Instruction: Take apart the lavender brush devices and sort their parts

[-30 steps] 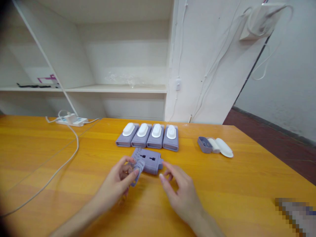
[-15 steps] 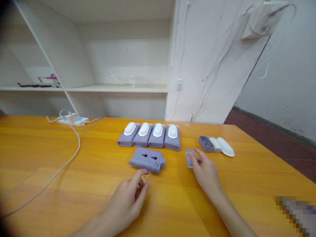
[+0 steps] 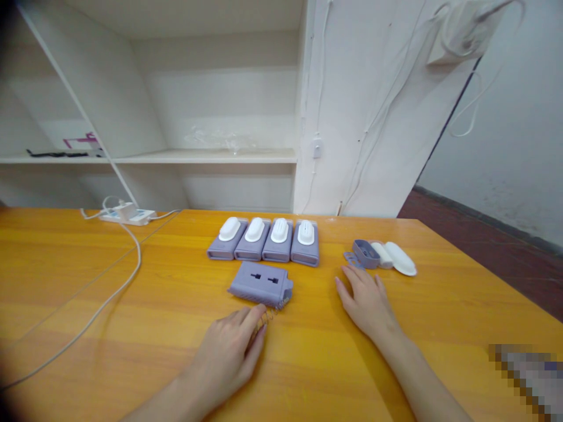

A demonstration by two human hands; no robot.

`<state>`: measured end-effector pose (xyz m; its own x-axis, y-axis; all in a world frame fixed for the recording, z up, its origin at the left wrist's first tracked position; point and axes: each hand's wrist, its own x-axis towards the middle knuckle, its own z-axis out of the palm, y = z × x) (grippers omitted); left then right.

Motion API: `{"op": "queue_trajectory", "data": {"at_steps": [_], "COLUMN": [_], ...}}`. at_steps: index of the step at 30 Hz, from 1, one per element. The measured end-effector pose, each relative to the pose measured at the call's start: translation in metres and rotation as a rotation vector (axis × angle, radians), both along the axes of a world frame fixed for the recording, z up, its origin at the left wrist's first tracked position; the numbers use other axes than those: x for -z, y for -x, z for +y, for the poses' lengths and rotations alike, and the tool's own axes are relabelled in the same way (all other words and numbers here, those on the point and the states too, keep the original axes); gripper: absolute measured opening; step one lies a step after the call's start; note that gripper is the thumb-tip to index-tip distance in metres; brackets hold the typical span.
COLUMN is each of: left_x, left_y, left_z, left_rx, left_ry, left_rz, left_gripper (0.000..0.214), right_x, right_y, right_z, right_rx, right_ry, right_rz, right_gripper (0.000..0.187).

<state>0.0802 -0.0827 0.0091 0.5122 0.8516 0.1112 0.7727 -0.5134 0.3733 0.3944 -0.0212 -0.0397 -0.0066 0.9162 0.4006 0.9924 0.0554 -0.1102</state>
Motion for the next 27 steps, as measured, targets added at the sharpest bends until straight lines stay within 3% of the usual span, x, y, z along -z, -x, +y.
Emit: {"op": "queue_trajectory", "data": {"at_steps": [5,11,14,16,18,21,23,27], "left_x": [0.002,0.0,0.001,0.004,0.008,0.011,0.01,0.003], "left_y": [-0.001,-0.001,0.0,0.0,0.0,-0.002,-0.003,-0.007], "left_z": [0.001,-0.003,-0.005,-0.005,-0.004,-0.004,-0.006,-0.013], "left_rx": [0.008,-0.009,0.018,0.031,0.015,0.024,0.126,0.28], "left_ry": [-0.012,-0.076,-0.116,-0.151,-0.195,-0.215,-0.188,-0.085], "left_rz": [0.009,-0.021,-0.082,-0.123,-0.171,-0.245,-0.29,-0.318], "left_gripper": [0.031,0.031,0.03,0.031,0.034,0.039,0.048,0.072], "right_x": [-0.001,-0.015,-0.023,-0.03,-0.037,-0.042,-0.042,-0.043], "right_y": [-0.004,0.0,0.004,0.016,0.039,0.088,0.117,0.136], "right_z": [0.005,0.002,-0.002,-0.011,-0.027,-0.056,-0.071,-0.076], "right_rx": [-0.071,0.112,0.12,0.063,-0.12,-0.38,-0.517,-0.492], "right_ry": [-0.088,-0.092,-0.204,-0.335,-0.365,-0.099,0.112,0.21], "right_rz": [0.02,0.035,0.052,0.107,0.22,0.448,0.561,0.874], "right_gripper": [0.045,0.034,0.031,0.031,0.031,0.029,0.032,0.026]}}
